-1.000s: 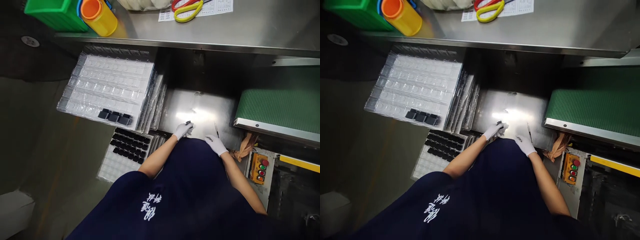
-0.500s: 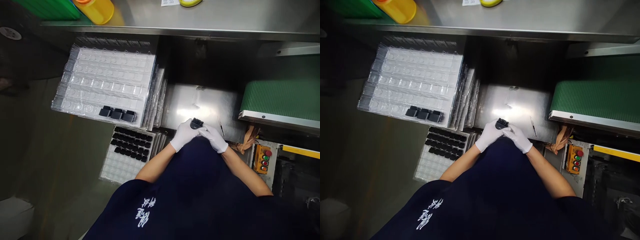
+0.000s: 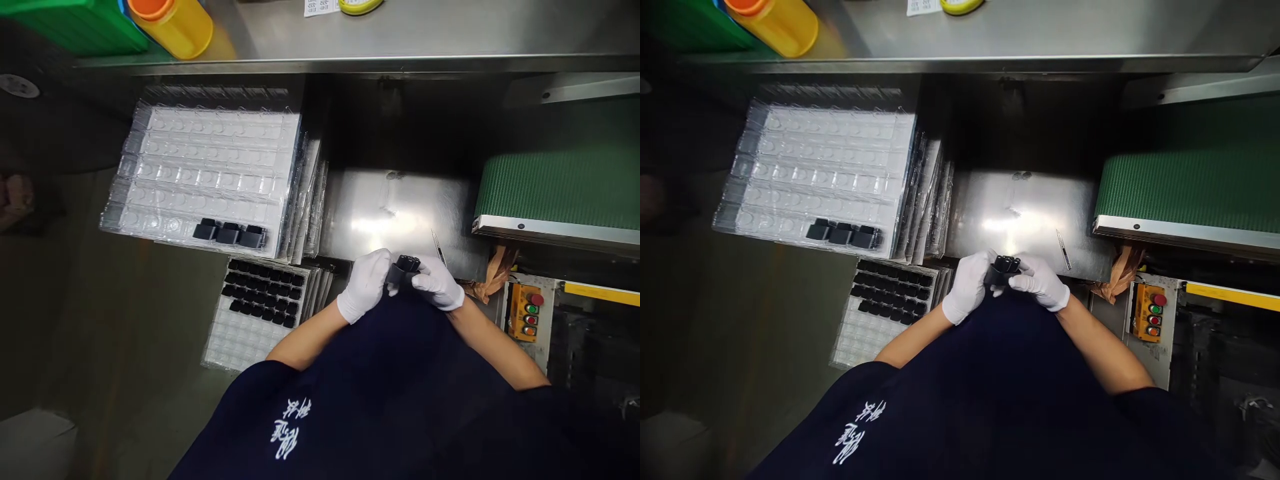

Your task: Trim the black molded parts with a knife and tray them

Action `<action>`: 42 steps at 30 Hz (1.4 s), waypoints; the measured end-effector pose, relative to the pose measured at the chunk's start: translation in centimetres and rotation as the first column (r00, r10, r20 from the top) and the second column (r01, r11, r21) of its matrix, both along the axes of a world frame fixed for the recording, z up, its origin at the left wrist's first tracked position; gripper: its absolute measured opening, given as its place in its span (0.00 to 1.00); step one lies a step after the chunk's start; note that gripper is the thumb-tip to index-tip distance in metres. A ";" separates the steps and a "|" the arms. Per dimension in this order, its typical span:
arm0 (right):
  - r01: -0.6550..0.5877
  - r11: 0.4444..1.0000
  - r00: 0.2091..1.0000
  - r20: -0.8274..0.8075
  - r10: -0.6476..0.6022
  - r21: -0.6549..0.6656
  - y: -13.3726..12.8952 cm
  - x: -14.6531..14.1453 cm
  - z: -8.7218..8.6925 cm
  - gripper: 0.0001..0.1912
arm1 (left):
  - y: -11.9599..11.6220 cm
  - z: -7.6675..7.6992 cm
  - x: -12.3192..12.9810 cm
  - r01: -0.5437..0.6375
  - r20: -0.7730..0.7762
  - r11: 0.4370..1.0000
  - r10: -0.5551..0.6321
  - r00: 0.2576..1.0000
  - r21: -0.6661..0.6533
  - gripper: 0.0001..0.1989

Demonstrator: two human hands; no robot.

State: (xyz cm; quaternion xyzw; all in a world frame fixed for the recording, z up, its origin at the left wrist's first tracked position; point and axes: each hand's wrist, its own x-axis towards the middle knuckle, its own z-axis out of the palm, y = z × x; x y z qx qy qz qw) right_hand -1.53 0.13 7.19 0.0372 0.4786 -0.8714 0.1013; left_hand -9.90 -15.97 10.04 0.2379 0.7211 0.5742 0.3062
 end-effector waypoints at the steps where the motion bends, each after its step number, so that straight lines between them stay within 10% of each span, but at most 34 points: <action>1: -0.011 1.000 1.000 -0.020 0.010 -0.024 0.2 0.0 0.2 0.26 | 0.1 0.4 -0.2 0.015 0.014 1.000 -0.015 1.000 -0.002 0.21; 6: 0.034 0.999 0.999 -0.006 -0.034 -0.023 1.0 -0.1 0.5 0.26 | -0.2 2.0 -1.5 0.126 -0.163 0.988 -0.139 0.977 -0.086 0.09; 12: 0.030 0.948 0.997 0.058 -0.051 0.316 1.3 -0.3 1.0 0.25 | -0.5 2.1 -1.5 0.227 -0.041 0.934 -0.247 0.968 -0.275 0.03; 18: 0.040 0.965 0.999 -0.019 -0.036 0.258 0.8 -0.3 1.9 0.33 | -0.1 2.1 -0.8 0.217 0.450 0.971 -0.151 0.880 -0.098 0.10; 32: 0.155 0.815 0.975 -0.218 -0.036 0.559 -0.5 -0.2 4.6 0.24 | -0.9 -2.3 0.0 0.099 0.776 0.974 -0.221 0.590 0.202 0.20; 42: 0.059 0.860 0.995 -0.099 -0.010 0.507 -0.1 0.5 4.1 0.22 | -1.2 -0.4 0.6 0.010 0.653 0.990 -0.100 0.751 0.140 0.22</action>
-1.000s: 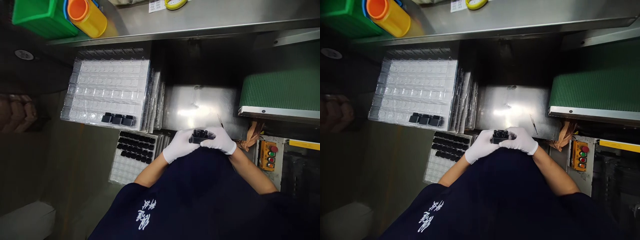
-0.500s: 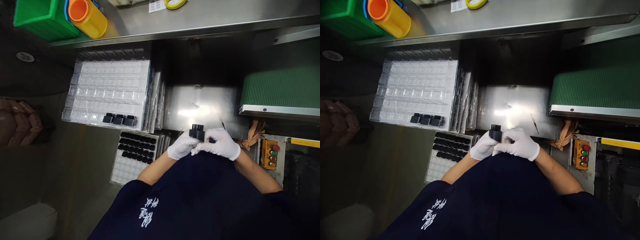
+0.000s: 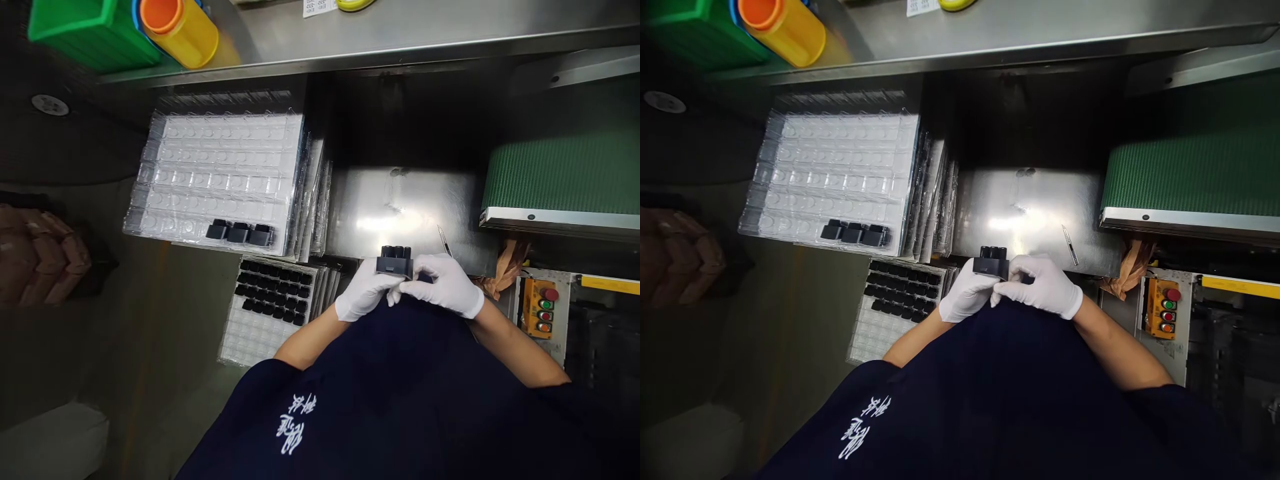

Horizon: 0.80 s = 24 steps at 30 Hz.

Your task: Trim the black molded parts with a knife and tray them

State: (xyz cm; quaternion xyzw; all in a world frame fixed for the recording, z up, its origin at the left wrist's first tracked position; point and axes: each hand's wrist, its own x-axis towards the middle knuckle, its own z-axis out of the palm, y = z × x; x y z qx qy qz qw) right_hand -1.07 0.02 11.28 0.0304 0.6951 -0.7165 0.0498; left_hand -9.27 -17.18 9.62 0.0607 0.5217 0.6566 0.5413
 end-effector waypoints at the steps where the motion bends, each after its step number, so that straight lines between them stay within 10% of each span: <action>1: -0.001 1.000 1.000 0.004 0.001 -0.007 0.0 0.1 -0.1 0.22 | 0.0 0.3 0.1 -0.024 -0.045 0.999 0.022 0.999 -0.038 0.21; 16: 0.074 0.996 0.996 0.056 -0.071 -0.047 -0.2 1.3 -1.1 0.26 | 0.1 1.7 1.0 -0.023 -0.350 0.989 -0.030 0.936 -0.145 0.18; 20: 0.154 0.974 0.986 -0.087 -0.141 0.167 -0.4 1.8 -1.0 0.26 | -0.3 0.7 0.5 -0.022 -0.852 0.999 0.034 0.522 0.027 0.16; 24: 0.222 0.947 0.928 -0.349 -0.132 0.233 -0.5 1.9 -0.7 0.20 | -0.6 0.1 -0.1 0.046 -0.980 0.994 0.092 0.178 0.102 0.09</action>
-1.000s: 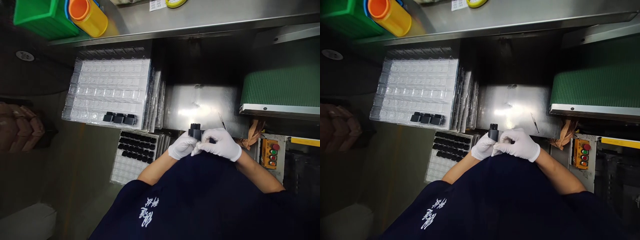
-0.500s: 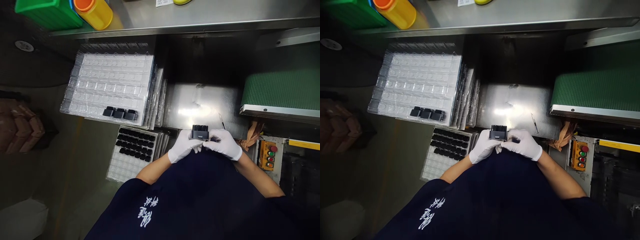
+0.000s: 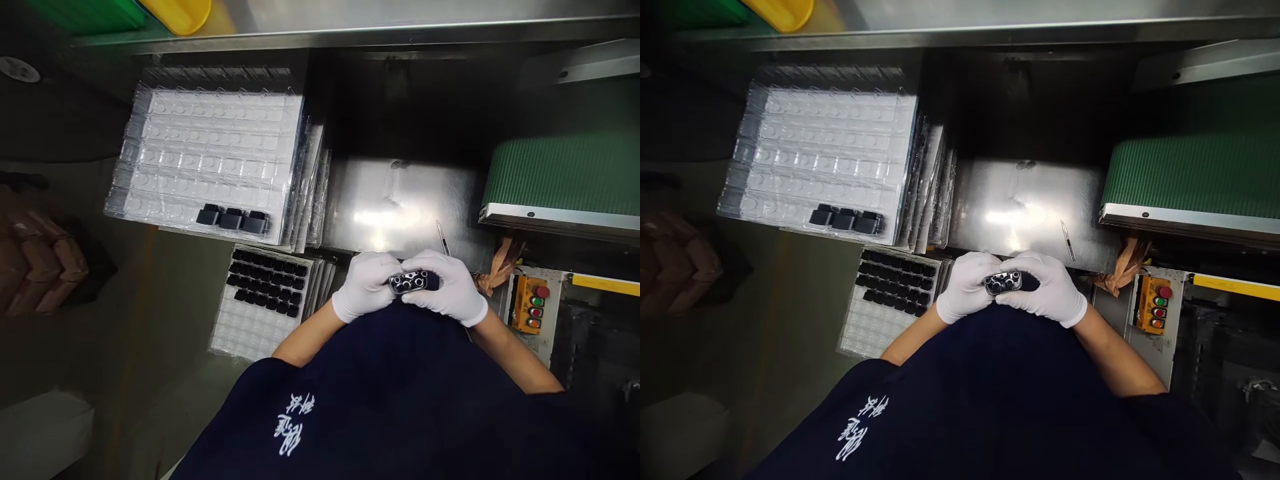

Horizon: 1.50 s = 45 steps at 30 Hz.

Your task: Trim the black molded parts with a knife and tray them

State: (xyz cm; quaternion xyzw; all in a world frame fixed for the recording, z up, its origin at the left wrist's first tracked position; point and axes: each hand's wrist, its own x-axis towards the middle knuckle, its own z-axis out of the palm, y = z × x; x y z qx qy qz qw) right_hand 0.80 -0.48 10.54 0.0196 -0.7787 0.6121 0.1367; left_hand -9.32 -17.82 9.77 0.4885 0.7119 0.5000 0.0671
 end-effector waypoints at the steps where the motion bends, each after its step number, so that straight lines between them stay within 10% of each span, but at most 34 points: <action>1: -0.002 1.000 0.999 -0.044 0.002 0.002 0.0 0.0 0.0 0.20 | -0.1 0.0 -0.1 0.002 -0.034 1.000 -0.002 0.999 -0.009 0.08; 13: -0.088 0.967 0.987 0.109 0.116 -0.238 -0.3 0.5 -0.2 0.17 | -1.0 2.5 0.0 -0.188 -0.016 0.978 0.190 0.982 0.087 0.09; 17: -0.057 0.972 0.998 0.012 0.061 -0.227 -0.7 -0.1 0.0 0.17 | -0.9 3.4 0.3 -0.196 0.242 0.981 0.188 0.952 0.008 0.12; 22: 0.179 0.971 0.962 -0.235 -0.139 0.158 -0.2 -0.4 0.0 0.21 | -0.9 3.1 0.2 -0.153 0.817 0.980 0.188 0.544 -0.124 0.13; 27: 0.188 0.931 0.945 -0.317 -0.084 0.312 0.1 -0.4 -0.8 0.23 | -0.7 2.7 0.1 -0.044 0.936 0.988 0.153 0.318 -0.146 0.17; 38: 0.110 0.992 0.974 -0.207 -0.096 0.059 -1.5 0.0 -2.0 0.27 | 0.3 3.7 1.0 -0.069 0.936 0.991 0.131 0.326 -0.114 0.27; 45: 0.164 0.977 0.951 -0.284 -0.120 0.139 -1.1 0.5 -2.3 0.29 | 0.2 3.6 1.3 -0.055 0.926 0.988 0.151 0.345 -0.141 0.27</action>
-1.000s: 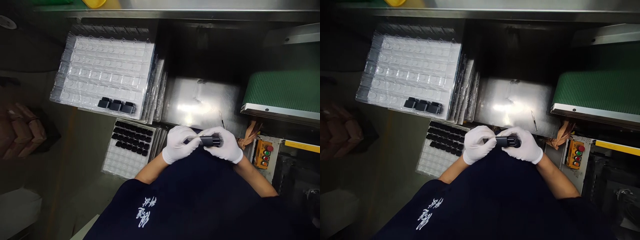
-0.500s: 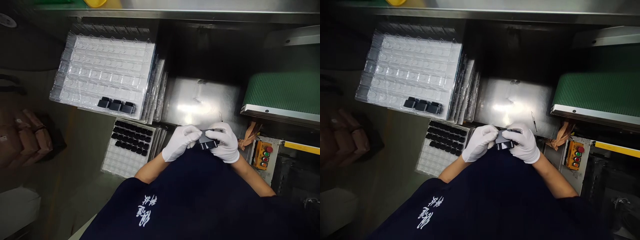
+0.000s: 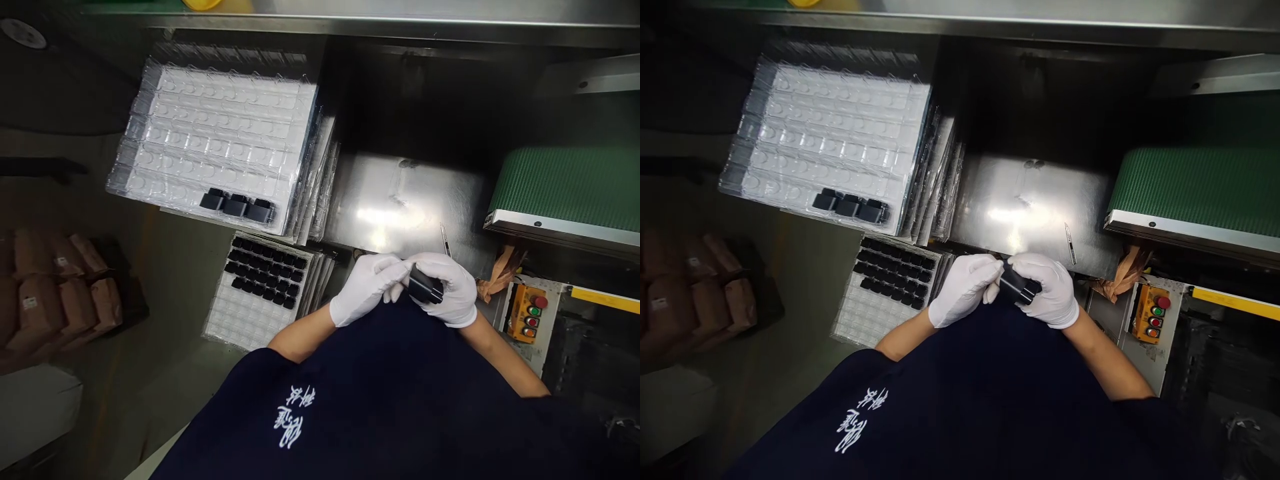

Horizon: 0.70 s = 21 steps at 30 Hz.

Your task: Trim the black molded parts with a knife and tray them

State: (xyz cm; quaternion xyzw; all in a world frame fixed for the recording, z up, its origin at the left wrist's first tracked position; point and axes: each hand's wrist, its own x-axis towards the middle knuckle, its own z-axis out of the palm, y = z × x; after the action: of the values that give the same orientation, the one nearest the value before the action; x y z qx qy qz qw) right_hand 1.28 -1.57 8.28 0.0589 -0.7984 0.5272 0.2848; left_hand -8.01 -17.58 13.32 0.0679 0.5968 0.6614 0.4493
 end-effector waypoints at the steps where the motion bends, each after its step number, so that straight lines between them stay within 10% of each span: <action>1: 0.018 0.999 1.000 -0.014 -0.017 0.035 0.3 0.1 -0.1 0.28 | 0.0 0.0 0.0 0.005 -0.004 1.000 -0.005 1.000 -0.009 0.28; 21: 0.080 0.959 0.997 -0.014 -0.079 0.274 1.2 0.8 -0.5 0.18 | 0.6 0.5 0.0 -0.011 -0.066 0.994 0.004 0.998 -0.104 0.29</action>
State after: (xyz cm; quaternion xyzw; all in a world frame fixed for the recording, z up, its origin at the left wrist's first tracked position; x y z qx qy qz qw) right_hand 2.09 -0.38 7.78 0.0661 -0.8650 0.3998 0.2959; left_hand -8.00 -17.01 13.79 0.0638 0.6454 0.6282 0.4297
